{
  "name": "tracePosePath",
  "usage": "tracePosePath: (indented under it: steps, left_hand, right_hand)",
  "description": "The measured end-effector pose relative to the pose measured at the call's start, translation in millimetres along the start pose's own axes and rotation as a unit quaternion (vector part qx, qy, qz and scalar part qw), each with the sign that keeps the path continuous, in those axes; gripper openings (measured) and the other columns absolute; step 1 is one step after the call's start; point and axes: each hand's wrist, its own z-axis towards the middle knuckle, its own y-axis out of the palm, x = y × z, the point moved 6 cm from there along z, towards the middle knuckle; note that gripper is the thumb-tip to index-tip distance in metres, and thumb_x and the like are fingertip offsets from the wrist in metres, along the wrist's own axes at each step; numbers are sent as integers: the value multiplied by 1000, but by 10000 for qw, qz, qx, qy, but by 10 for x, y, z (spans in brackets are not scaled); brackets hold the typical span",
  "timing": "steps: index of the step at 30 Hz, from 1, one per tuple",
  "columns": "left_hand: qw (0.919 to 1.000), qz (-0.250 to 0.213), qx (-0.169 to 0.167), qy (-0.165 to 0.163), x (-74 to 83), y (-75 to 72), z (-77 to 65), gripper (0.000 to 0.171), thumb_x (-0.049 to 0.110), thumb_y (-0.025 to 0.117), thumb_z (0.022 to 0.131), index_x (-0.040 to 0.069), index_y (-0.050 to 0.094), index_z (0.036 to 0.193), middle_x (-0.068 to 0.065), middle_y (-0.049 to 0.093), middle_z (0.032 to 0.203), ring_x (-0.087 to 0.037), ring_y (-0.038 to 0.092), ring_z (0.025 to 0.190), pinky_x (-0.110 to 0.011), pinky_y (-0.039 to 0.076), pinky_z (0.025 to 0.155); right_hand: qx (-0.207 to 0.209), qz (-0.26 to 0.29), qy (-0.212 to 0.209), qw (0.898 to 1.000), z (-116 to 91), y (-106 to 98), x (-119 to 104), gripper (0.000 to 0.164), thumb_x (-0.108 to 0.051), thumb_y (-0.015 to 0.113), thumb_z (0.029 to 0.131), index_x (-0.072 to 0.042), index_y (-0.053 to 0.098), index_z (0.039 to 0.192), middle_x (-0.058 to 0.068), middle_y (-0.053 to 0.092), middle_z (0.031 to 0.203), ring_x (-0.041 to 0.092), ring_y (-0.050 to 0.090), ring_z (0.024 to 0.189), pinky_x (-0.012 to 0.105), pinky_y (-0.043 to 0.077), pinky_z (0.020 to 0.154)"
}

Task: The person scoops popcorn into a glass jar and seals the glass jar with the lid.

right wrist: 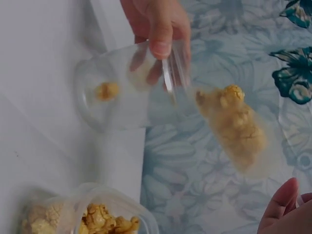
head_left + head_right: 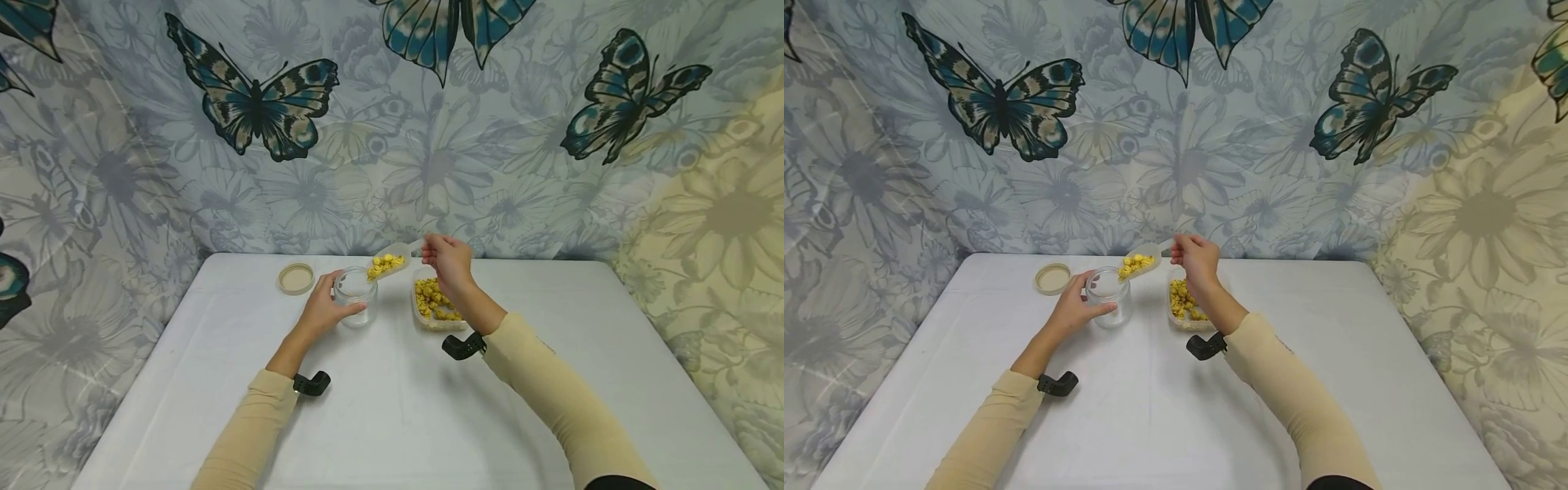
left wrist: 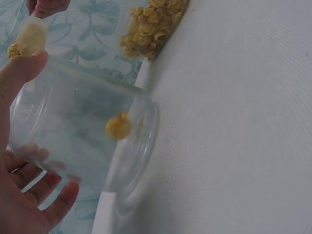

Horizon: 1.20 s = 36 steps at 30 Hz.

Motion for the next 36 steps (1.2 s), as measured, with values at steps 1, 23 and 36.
tracePosePath:
  steps: [1,23,36]
  left_hand:
    - [10000,-4,4,-2,-1,-3,0,88,37,84,74,13,38,146,-10,43,142,-30,46,131,-49,42,108]
    - [9999,23,-68,105,1,-11,8,89,39,83,75,12,38,146,-12,44,141,-31,48,129,-49,43,105]
    - [9997,115,-46,197,19,-23,-3,88,40,83,75,12,39,146,-13,46,140,-31,49,126,-48,44,103]
  right_hand:
    - [-7,-51,-45,10000,5,12,-9,18,-10,58,96,7,61,101,0,60,64,9,56,54,18,51,53]
    - [-210,-642,-327,9972,19,83,-146,28,-15,61,96,9,64,110,-1,61,68,9,57,57,18,52,53]
    - [-303,-699,-151,9970,54,4,-90,26,-16,61,96,6,64,109,0,61,69,11,57,59,17,51,53]
